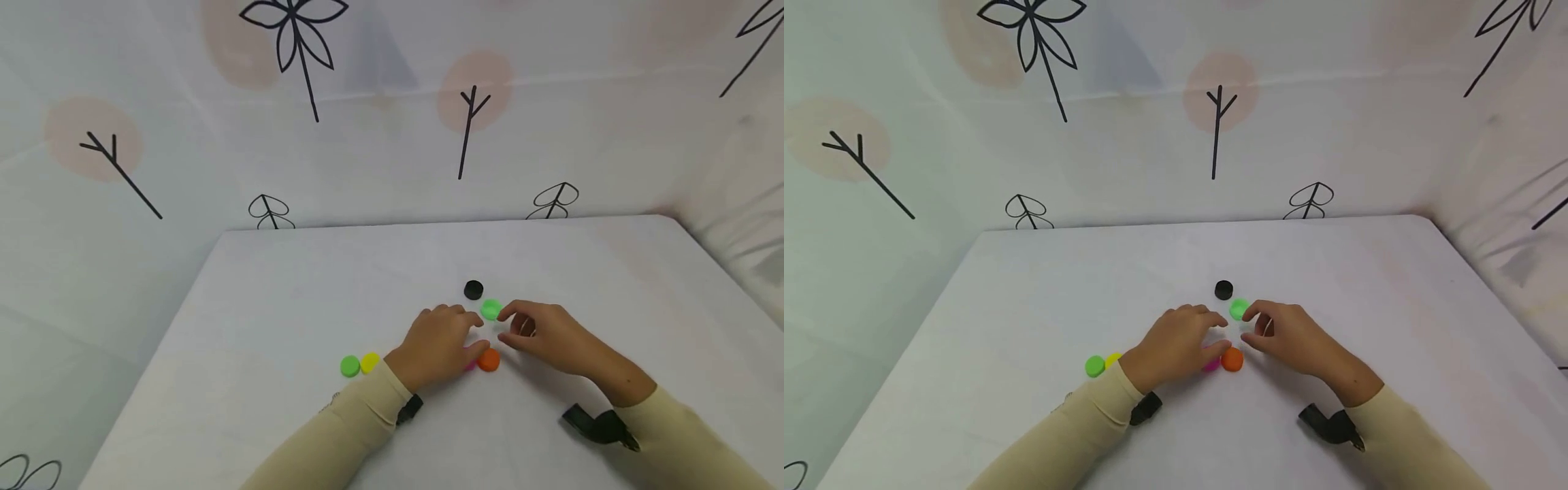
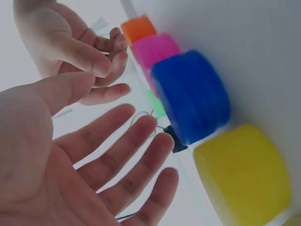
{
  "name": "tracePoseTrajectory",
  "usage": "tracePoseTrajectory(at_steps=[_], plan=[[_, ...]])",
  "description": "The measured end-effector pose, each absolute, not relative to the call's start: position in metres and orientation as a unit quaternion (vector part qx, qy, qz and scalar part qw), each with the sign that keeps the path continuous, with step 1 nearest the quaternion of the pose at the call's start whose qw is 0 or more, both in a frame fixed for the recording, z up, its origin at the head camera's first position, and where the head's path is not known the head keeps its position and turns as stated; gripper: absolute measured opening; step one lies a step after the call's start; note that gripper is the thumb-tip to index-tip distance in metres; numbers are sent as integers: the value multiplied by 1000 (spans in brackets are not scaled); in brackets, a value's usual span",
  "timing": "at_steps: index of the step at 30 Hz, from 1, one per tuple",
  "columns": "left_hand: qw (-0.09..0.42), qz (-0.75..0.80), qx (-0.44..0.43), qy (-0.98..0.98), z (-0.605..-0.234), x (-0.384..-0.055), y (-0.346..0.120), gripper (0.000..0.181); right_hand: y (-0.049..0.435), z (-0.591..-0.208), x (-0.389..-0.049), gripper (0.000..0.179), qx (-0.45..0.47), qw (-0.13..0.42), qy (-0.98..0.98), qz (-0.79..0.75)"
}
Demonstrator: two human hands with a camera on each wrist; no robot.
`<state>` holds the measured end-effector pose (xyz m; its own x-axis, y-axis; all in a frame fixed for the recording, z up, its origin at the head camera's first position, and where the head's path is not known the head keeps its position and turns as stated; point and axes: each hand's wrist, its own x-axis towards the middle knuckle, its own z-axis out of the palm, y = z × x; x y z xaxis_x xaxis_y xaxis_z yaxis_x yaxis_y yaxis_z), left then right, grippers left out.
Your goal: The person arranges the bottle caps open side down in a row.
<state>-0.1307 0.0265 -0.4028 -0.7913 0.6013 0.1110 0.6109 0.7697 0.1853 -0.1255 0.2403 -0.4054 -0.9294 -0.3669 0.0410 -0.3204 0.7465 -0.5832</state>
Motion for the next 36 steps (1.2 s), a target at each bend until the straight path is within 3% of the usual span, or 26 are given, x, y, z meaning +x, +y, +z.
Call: tracePoseTrajectory(at_steps=[6,14,28,36], plan=[[-21,-101,-278,-955,-401,-137,33,46,239,-407,-139,37,-132,14,942,-307],[-50,-103,-249,-962,-406,-142,41,53,235,-418,-150,54,-119,72,938,-318],[-39,-88,-252,-963,-413,-144,41,46,234,-418,-149,34,-139,60,940,-305],[-46,-77,-259,-962,-413,-142,42,44,233,-421,-147,33,-136,67,940,-307]])
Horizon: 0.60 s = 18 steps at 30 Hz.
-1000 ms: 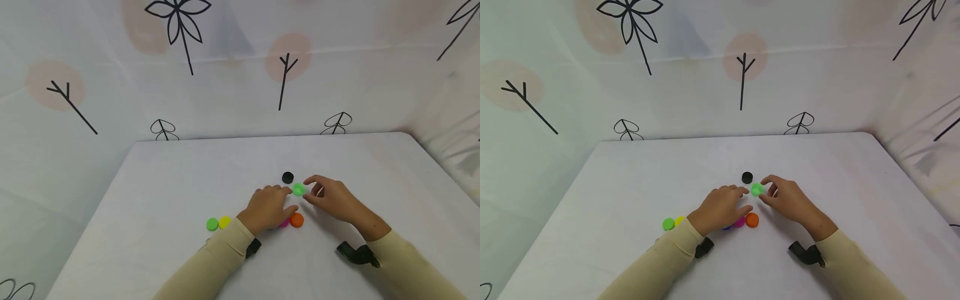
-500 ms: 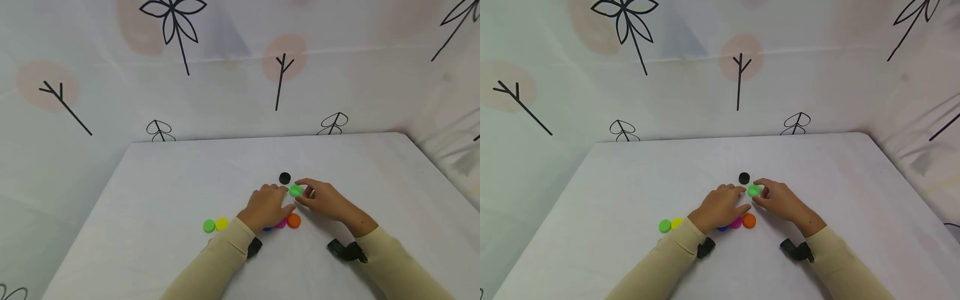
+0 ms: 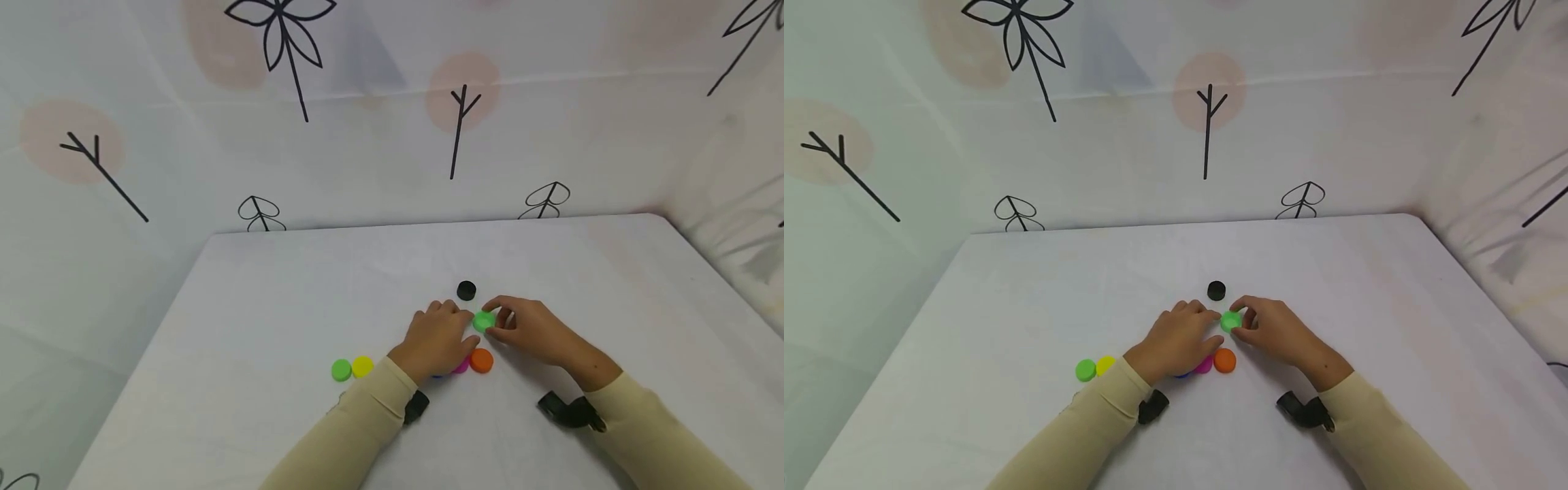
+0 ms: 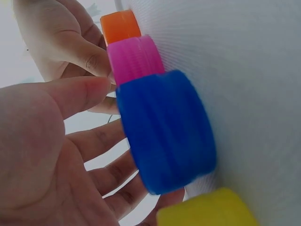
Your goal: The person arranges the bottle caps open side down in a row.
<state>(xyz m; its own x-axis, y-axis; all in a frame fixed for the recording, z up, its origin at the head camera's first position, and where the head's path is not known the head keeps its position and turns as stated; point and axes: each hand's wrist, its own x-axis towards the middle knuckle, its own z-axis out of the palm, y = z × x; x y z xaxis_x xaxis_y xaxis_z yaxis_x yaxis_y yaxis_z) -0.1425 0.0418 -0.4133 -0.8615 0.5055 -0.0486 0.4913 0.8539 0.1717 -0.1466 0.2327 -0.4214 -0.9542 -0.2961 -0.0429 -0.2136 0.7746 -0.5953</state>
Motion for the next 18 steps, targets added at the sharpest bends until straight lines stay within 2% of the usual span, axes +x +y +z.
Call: tracePoseTrajectory(at_steps=[18], plan=[[55,80,264,960,-412,-147,43,43,234,-417,-148,30,-150,51,942,-297]])
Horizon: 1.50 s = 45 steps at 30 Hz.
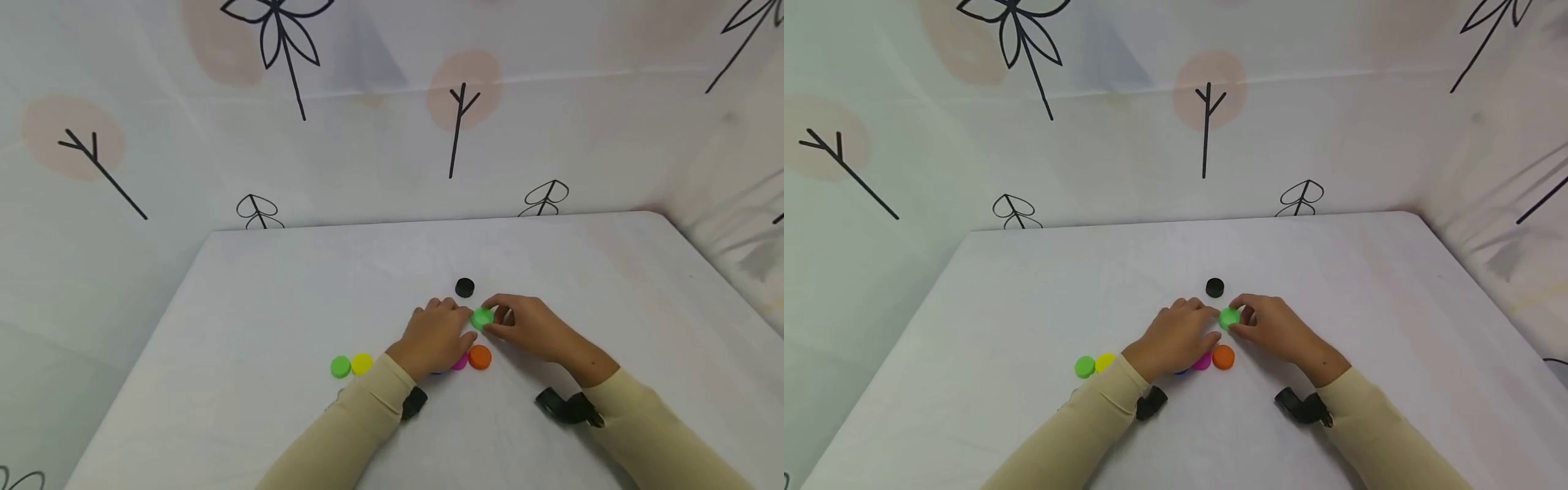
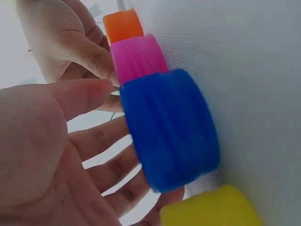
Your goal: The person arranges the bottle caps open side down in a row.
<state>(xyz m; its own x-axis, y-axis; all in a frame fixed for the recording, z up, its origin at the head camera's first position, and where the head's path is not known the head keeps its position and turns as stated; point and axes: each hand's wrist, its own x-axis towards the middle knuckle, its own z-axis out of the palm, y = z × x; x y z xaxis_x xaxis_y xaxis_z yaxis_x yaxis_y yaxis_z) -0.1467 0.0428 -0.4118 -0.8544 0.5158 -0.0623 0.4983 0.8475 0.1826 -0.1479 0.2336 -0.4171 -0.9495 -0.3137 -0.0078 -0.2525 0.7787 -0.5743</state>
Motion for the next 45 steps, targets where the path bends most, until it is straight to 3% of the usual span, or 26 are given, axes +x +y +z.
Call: tracePoseTrajectory(at_steps=[12,24,35,45], plan=[[24,224,243,944,-402,-148,40,33,232,-404,-142,31,-157,-2,937,-311],[-9,290,234,928,-403,-147,36,30,232,-402,-139,34,-163,6,924,-346],[-29,285,246,926,-406,-144,37,29,238,-403,-141,30,-142,81,888,-429],[-25,275,245,929,-407,-142,38,30,241,-405,-142,31,-132,101,885,-436]])
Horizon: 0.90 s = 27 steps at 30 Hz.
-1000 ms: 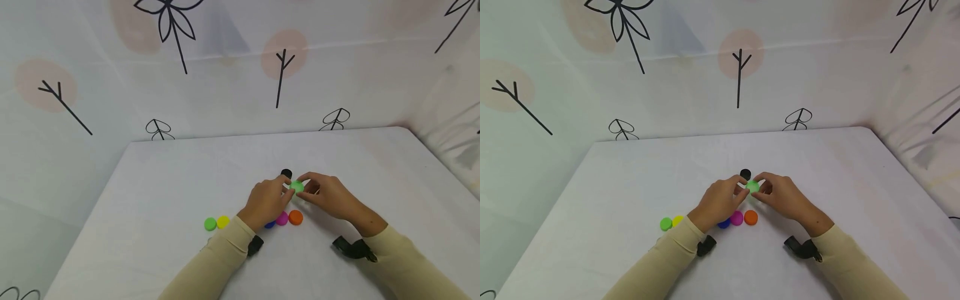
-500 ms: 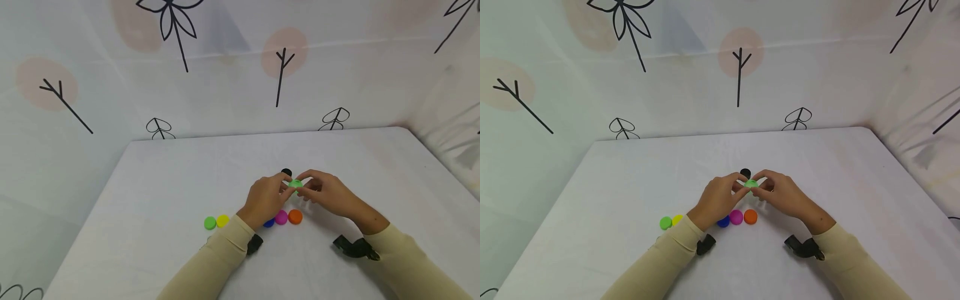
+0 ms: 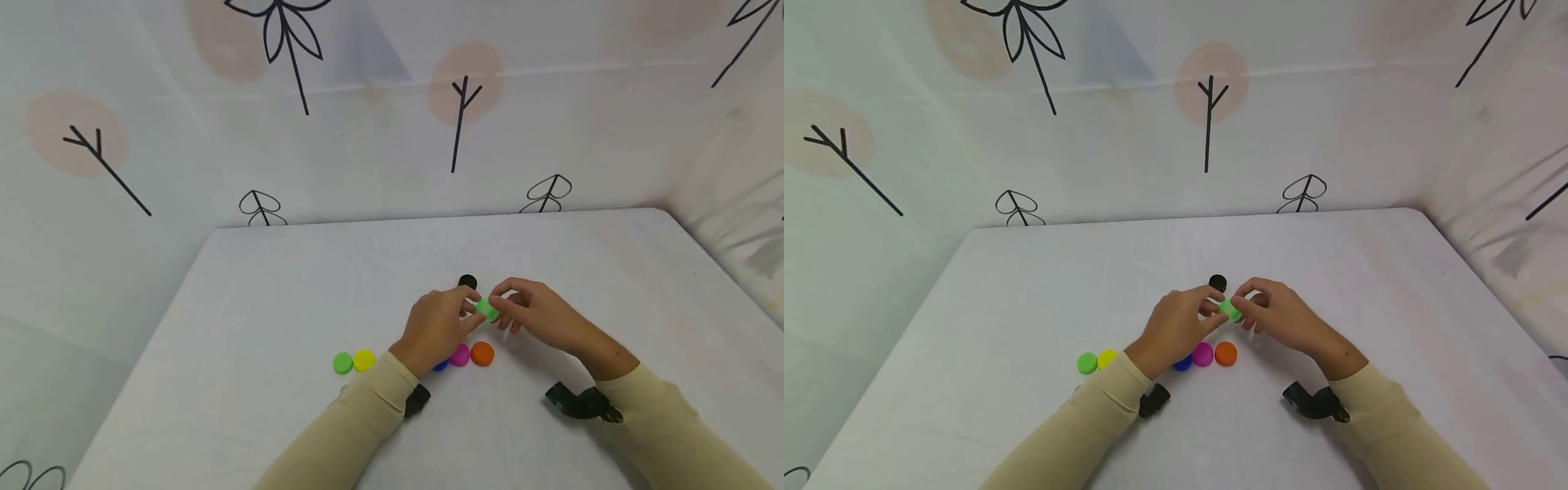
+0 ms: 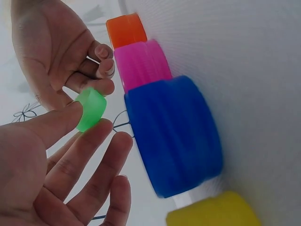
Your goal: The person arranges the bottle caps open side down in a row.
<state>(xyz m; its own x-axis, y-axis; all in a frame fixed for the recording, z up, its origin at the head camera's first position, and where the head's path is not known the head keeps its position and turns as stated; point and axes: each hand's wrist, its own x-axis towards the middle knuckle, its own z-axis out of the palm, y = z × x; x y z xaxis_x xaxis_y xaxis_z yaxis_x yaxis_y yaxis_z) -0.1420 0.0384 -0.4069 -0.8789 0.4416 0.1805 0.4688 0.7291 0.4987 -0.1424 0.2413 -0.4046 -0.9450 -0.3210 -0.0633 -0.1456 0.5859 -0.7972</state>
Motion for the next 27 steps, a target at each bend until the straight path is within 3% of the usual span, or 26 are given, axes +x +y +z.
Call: tracePoseTrajectory(at_steps=[18,27], plan=[[15,-315,-287,-904,-402,-144,39,22,259,-391,-145,25,-159,129,879,-431],[-43,-298,-276,-913,-404,-146,45,28,275,-390,-150,27,-193,172,871,-419]])
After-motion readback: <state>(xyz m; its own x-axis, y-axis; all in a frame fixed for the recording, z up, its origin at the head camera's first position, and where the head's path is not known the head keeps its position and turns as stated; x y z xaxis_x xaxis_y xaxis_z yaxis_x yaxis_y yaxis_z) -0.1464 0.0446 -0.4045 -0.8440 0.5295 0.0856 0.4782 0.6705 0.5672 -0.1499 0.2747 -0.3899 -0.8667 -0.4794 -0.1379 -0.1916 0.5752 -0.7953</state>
